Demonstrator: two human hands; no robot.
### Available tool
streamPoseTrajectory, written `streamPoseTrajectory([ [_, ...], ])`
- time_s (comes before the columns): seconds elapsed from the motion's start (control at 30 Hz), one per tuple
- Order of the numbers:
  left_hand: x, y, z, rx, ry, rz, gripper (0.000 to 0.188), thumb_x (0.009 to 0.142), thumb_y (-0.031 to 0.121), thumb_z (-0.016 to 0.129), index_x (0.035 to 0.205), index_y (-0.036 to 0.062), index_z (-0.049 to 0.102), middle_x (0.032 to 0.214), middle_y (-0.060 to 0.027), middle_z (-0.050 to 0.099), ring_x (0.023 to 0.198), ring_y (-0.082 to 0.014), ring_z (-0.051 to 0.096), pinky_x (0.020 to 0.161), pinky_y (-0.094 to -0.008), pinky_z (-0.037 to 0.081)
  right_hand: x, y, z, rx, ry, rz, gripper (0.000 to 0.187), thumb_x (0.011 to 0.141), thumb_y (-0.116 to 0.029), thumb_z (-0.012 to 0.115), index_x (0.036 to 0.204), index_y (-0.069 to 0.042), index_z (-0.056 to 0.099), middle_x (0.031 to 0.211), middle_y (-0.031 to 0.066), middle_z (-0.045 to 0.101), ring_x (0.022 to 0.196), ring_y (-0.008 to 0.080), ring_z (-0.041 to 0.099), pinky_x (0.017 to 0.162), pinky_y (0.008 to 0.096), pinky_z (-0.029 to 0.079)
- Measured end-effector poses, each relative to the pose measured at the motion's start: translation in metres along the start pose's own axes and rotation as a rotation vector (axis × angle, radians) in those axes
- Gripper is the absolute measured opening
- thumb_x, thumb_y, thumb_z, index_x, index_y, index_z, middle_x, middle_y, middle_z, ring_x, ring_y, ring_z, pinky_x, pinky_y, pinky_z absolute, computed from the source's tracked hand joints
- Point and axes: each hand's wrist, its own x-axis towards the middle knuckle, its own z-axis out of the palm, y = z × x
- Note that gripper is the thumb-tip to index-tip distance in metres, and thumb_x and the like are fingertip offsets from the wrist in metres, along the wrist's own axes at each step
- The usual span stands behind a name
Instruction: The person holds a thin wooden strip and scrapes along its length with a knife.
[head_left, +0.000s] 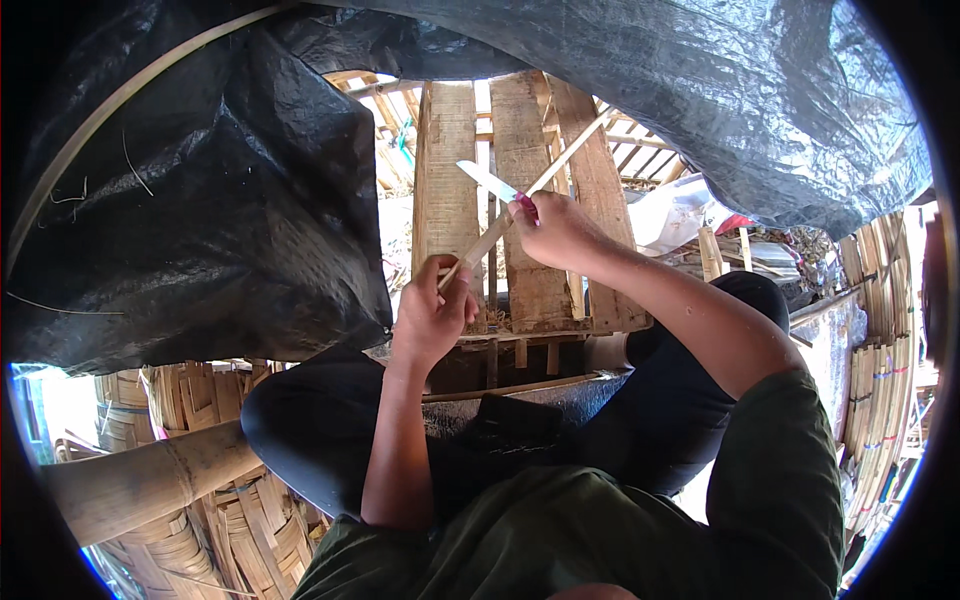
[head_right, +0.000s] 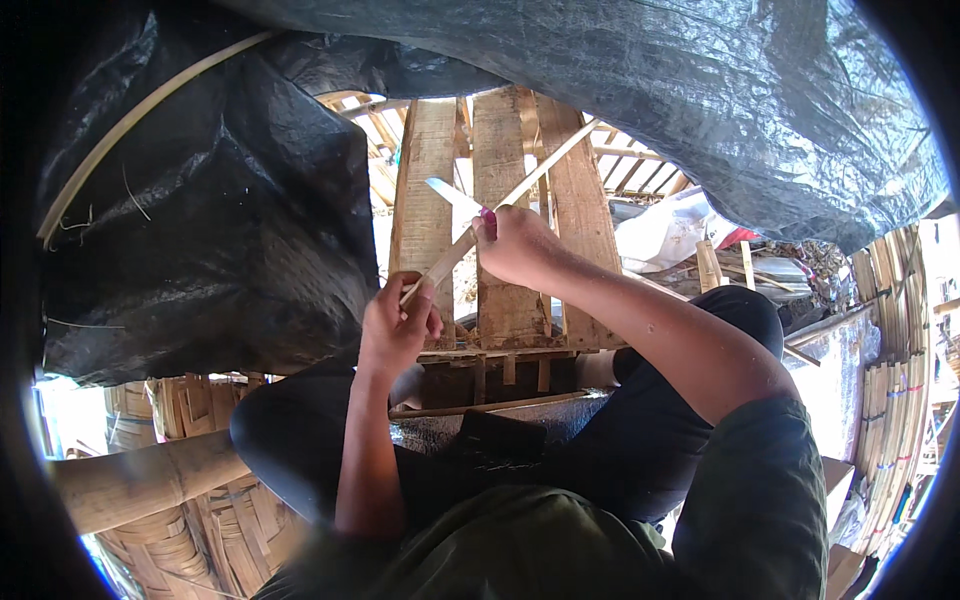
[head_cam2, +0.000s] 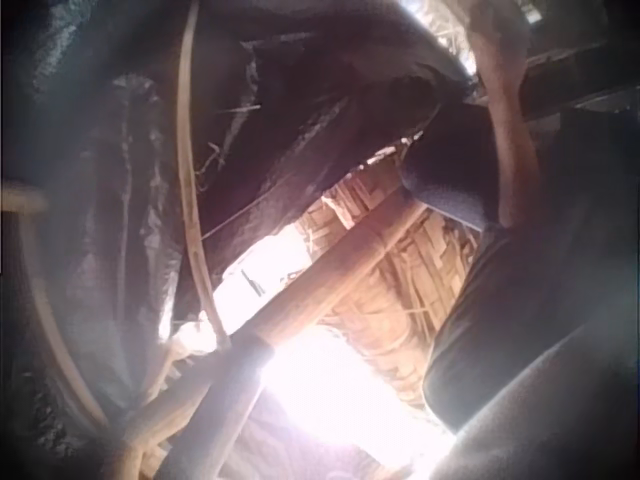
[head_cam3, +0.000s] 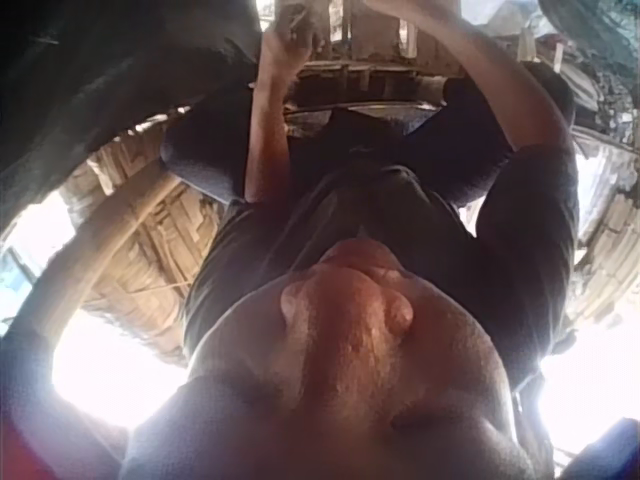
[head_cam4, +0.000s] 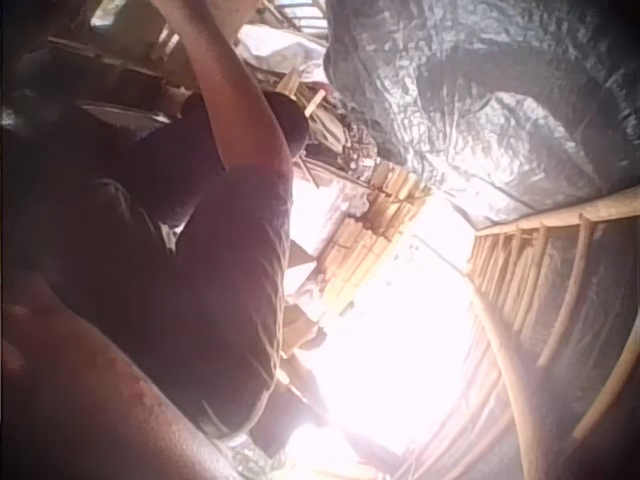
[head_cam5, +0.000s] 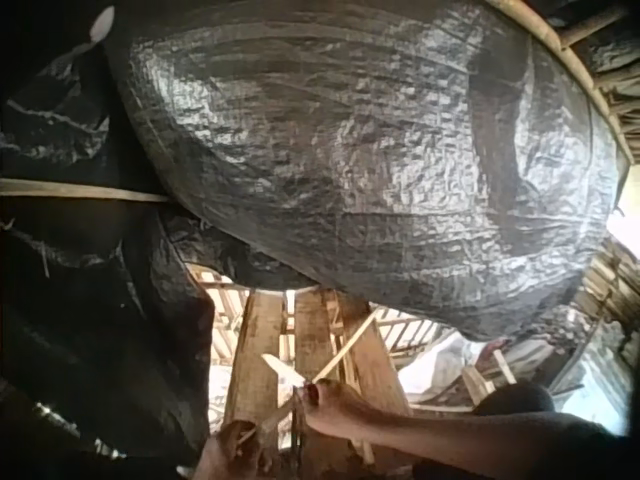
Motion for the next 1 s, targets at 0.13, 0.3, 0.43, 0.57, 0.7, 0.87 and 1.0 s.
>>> streamPoseTrajectory([
  [0.13,-0.033,0.020,0.020,0.115,-0.048,0.082,0.020,0.102,0.010,0.051,0.096,-0.0062,0.061,0.066,-0.0081,0.065,0.054,-0.0097,0.059,0.049,-0.0266,0.047,-0.028,0.011,-0.016,0.013,0.027,0.002,0.031,0.095,-0.024,0.058,0.102,0.006,0.060,0.080,0.0214,0.064,0.072,0.0337,0.066,0.066,0.0469,0.049],
  [0.3,-0.082,0.064,0.009,0.085,0.068,0.267,0.039,0.104,0.023,0.051,0.081,-0.0063,0.064,0.064,-0.0086,0.064,0.053,-0.0106,0.058,0.049,-0.0255,0.046,-0.057,0.033,-0.048,-0.129,0.213,-0.159,0.040,0.078,0.000,0.060,0.113,0.015,0.047,0.115,0.0321,0.052,0.104,0.0457,0.059,0.085,0.0475,0.052],
  [0.43,-0.118,0.099,0.004,0.038,0.285,0.446,0.045,0.101,0.018,0.052,0.063,-0.0043,0.060,0.049,-0.0058,0.057,0.043,-0.0102,0.054,0.042,-0.0245,0.039,-0.076,0.049,-0.061,-0.140,0.313,-0.348,0.042,0.075,0.008,0.063,0.112,0.014,0.046,0.125,0.0338,0.046,0.105,0.0498,0.058,0.088,0.0492,0.051],
  [0.57,-0.167,0.136,-0.003,0.172,0.397,0.627,0.050,0.096,0.025,0.055,0.054,-0.0004,0.057,0.047,-0.0059,0.055,0.039,-0.0143,0.051,0.041,-0.0268,0.035,-0.114,0.018,-0.086,-0.102,0.452,-0.457,0.029,0.081,0.005,0.065,0.104,0.011,0.048,0.121,0.0329,0.050,0.094,0.0491,0.063,0.079,0.0487,0.053],
  [0.7,-0.223,0.170,-0.006,0.277,0.667,0.838,0.052,0.097,0.038,0.053,0.063,-0.0014,0.061,0.050,-0.0103,0.059,0.044,-0.0198,0.059,0.048,-0.0315,0.049,-0.160,-0.008,-0.110,-0.128,0.444,-0.613,0.019,0.081,0.004,0.068,0.094,0.008,0.054,0.092,0.0179,0.063,0.070,0.0328,0.068,0.061,0.0384,0.056],
  [0.87,-0.285,0.229,-0.039,1.083,0.982,1.522,0.053,0.095,0.026,0.068,0.132,-0.0068,0.049,0.073,-0.0040,0.062,0.052,-0.0133,0.061,0.043,-0.0212,0.045,-0.234,-0.056,-0.114,-0.076,0.419,-0.694,0.012,0.087,0.005,0.059,0.093,0.007,0.049,0.093,0.0187,0.060,0.073,0.0337,0.068,0.059,0.0386,0.058],
  [1.0,-0.360,0.283,-0.040,1.542,1.347,1.269,0.064,0.102,0.032,0.054,0.144,-0.0104,0.030,0.064,0.0000,0.056,0.051,-0.0088,0.058,0.043,-0.0214,0.043,-0.291,-0.079,-0.121,-0.162,0.491,-0.868,0.015,0.083,0.007,0.059,0.091,0.004,0.047,0.090,0.0172,0.060,0.066,0.0336,0.067,0.055,0.0388,0.056],
])
